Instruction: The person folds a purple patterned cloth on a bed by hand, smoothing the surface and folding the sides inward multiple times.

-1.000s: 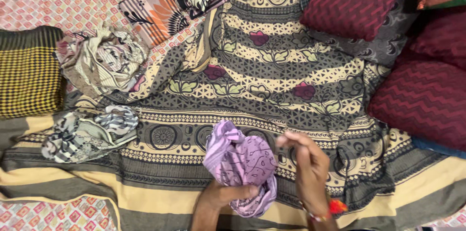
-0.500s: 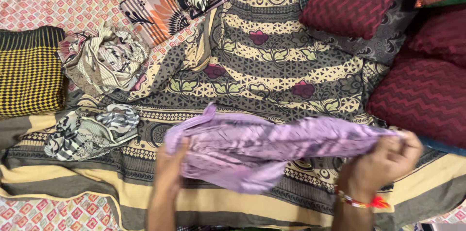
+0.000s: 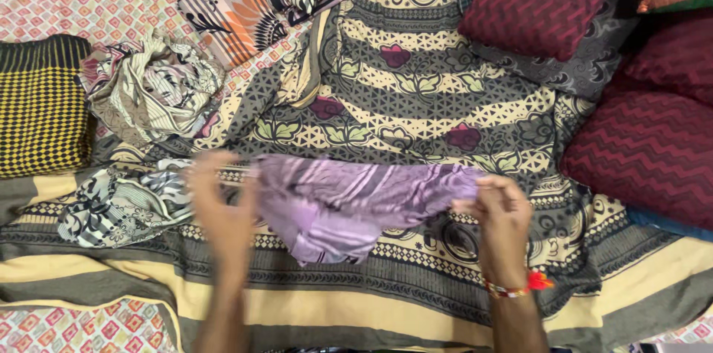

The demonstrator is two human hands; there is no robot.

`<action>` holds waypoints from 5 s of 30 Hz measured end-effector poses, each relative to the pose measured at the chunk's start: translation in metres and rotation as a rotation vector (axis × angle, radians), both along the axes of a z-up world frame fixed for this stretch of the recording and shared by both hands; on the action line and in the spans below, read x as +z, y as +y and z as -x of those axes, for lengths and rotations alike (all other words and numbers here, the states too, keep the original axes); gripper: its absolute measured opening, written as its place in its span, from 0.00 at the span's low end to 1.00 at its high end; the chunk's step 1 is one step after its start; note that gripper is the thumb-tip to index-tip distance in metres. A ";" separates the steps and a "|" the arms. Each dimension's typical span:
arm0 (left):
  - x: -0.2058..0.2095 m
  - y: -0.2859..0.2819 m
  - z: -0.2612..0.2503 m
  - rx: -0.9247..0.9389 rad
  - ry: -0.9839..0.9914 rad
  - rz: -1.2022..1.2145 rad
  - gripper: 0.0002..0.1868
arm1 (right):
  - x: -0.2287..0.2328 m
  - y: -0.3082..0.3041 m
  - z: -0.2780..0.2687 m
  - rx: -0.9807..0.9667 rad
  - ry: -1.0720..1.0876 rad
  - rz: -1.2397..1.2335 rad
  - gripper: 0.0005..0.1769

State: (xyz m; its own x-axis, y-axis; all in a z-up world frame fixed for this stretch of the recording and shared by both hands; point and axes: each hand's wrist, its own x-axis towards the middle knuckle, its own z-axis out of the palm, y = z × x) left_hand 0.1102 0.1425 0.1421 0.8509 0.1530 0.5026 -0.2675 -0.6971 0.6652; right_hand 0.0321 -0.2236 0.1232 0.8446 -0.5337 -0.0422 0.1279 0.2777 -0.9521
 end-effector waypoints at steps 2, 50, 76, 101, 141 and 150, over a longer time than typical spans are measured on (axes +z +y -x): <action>-0.017 -0.049 0.018 -0.273 0.449 0.353 0.12 | -0.013 0.007 -0.007 0.064 0.035 0.010 0.04; -0.120 -0.202 -0.014 -0.426 -0.013 -0.267 0.11 | -0.140 0.018 0.011 -0.035 0.360 1.190 0.24; -0.123 -0.195 0.019 -0.643 0.257 -0.047 0.15 | -0.100 0.042 0.034 -0.001 -0.023 0.921 0.10; -0.150 -0.165 0.046 -0.387 0.144 0.386 0.05 | -0.166 0.045 -0.003 0.068 0.068 1.047 0.07; -0.145 -0.178 0.040 -0.308 0.240 0.113 0.27 | -0.135 -0.017 0.064 0.244 0.083 0.264 0.09; -0.155 -0.179 0.039 -0.306 0.146 0.156 0.12 | -0.118 -0.023 0.088 -0.248 0.171 0.395 0.08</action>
State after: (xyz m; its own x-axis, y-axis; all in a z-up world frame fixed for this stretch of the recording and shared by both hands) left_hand 0.0708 -0.0364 -0.0126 0.9300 -0.0544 0.3635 -0.3426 -0.4864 0.8038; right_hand -0.0557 -0.2463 0.0048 0.6888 -0.7209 0.0766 -0.0230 -0.1273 -0.9916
